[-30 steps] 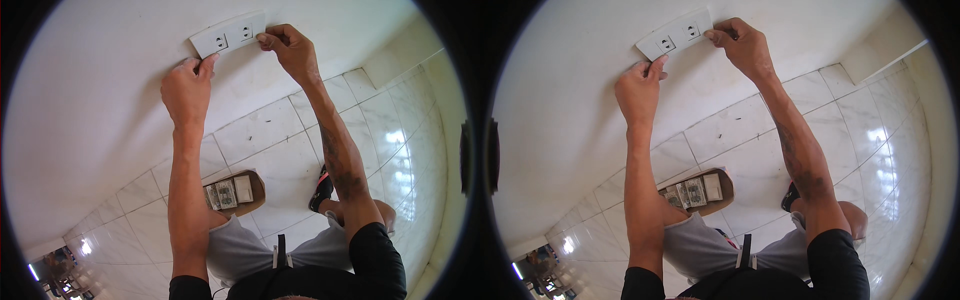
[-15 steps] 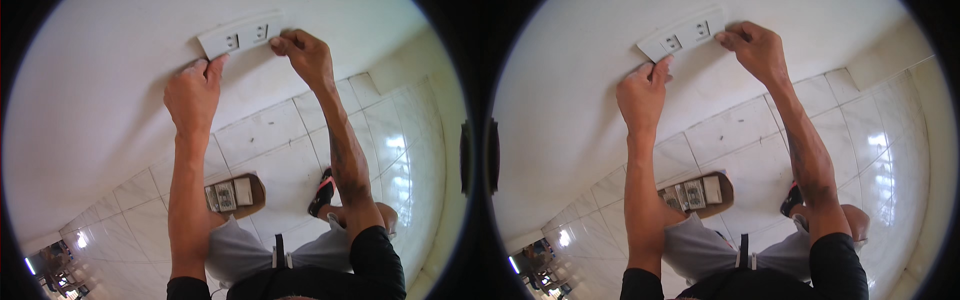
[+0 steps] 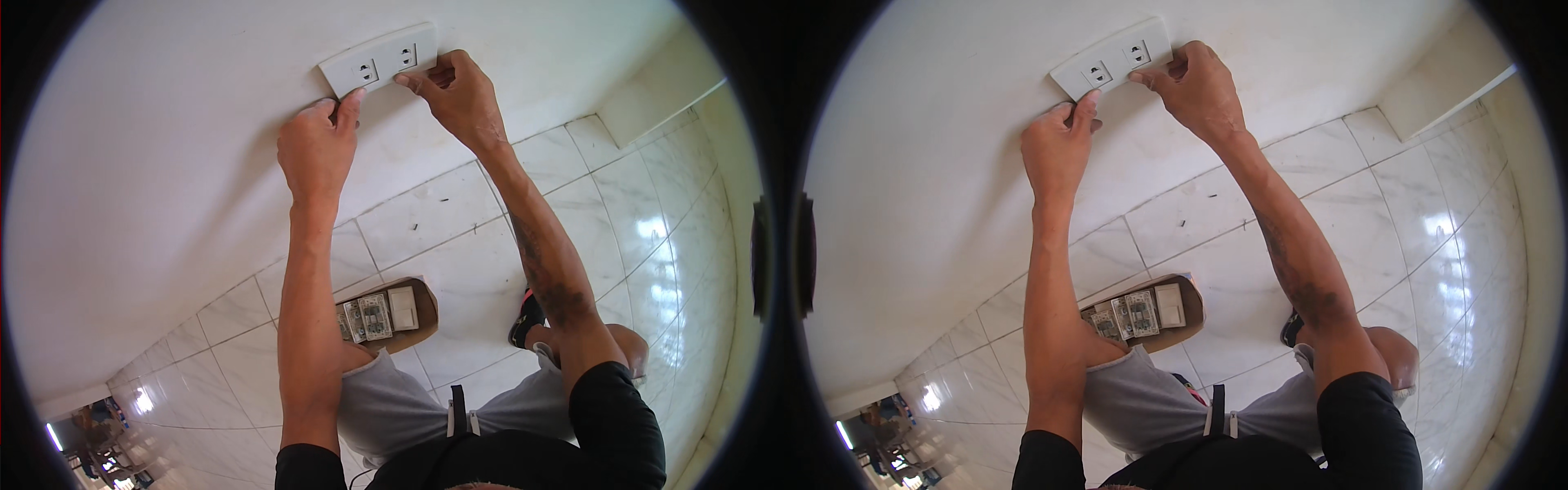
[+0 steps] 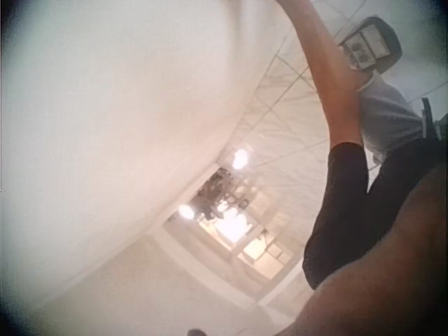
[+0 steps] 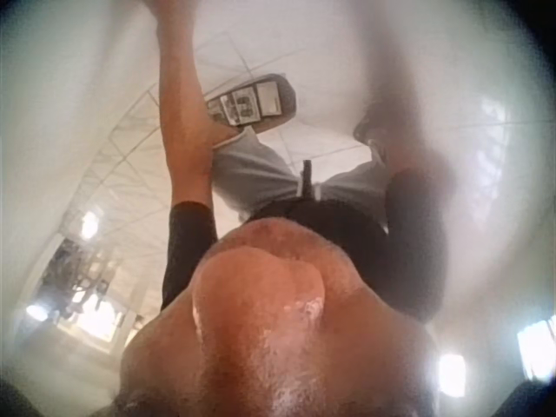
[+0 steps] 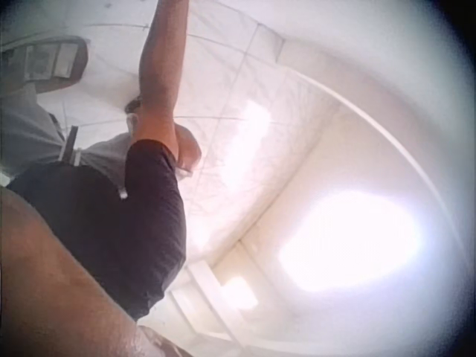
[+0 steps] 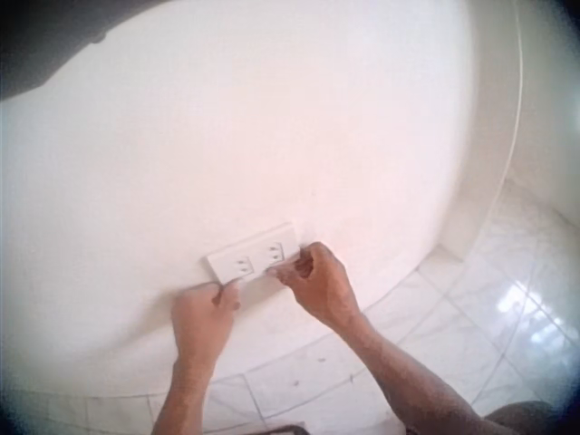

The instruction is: The person fits a white plastic outlet cover onto a dual-socket electrical outlet on a wall, presses it into place, and then retrieves a box of components to continue working.

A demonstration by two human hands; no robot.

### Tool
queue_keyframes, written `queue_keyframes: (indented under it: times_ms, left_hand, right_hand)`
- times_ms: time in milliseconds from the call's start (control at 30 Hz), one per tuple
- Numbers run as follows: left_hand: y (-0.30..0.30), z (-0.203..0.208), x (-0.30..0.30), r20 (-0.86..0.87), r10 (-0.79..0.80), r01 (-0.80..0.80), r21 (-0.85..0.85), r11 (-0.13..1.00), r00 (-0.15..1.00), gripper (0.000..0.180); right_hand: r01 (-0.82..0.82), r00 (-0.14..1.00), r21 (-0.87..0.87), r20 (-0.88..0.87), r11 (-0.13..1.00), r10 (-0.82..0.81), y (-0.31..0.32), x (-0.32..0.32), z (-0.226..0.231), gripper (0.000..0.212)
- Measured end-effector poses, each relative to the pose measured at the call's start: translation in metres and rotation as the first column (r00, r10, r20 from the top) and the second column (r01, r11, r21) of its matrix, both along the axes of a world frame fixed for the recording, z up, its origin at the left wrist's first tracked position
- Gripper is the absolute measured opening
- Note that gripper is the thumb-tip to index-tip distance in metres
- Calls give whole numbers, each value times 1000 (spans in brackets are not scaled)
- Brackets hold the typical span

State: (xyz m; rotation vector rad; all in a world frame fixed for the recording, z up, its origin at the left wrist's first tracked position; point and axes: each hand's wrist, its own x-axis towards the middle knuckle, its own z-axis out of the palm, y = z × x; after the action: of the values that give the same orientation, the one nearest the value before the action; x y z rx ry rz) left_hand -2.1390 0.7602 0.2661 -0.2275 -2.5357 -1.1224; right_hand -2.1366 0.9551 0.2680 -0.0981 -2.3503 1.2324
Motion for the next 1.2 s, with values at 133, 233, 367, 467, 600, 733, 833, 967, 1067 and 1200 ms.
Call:
queue_keyframes:
  times_ms: [133,233,367,467,600,733,833,967,1067,1200]
  left_hand:
    - [-1,-4,0,-43,36,-38,-46,998,998,52]
    - [-1,-6,0,-59,47,-52,-71,996,997,53]
    - [1,-2,1,-27,18,-18,19,1000,999,53]
    - [-3,-3,-1,5,14,-14,9,1000,1000,52]
    - [-6,6,1,-150,80,-86,-30,996,985,35]
    - [4,16,10,-254,95,-38,220,975,963,25]
    - [10,12,16,-312,58,15,227,974,948,37]
    - [6,11,20,-313,-6,84,238,968,950,38]
    - [4,9,18,-410,-45,164,260,951,911,35]
    - [6,4,21,-404,-58,197,311,930,913,33]
  right_hand:
    - [76,997,45,-4,996,-76,-11,-1,0,64]
    - [83,989,-18,125,996,-80,-12,7,19,65]
    - [49,986,76,155,996,-60,-7,8,25,62]
    - [24,979,157,195,987,-55,-4,7,31,57]
    - [13,999,192,47,981,-22,5,5,18,42]
    - [23,1000,74,-3,997,-23,4,8,9,36]
    - [23,999,-17,-28,1000,-23,2,11,9,33]
    - [-22,1000,-59,-14,998,21,2,14,11,29]
    - [-59,998,-62,13,996,60,7,14,2,28]
    - [-80,997,-179,-27,981,76,9,10,-10,28]
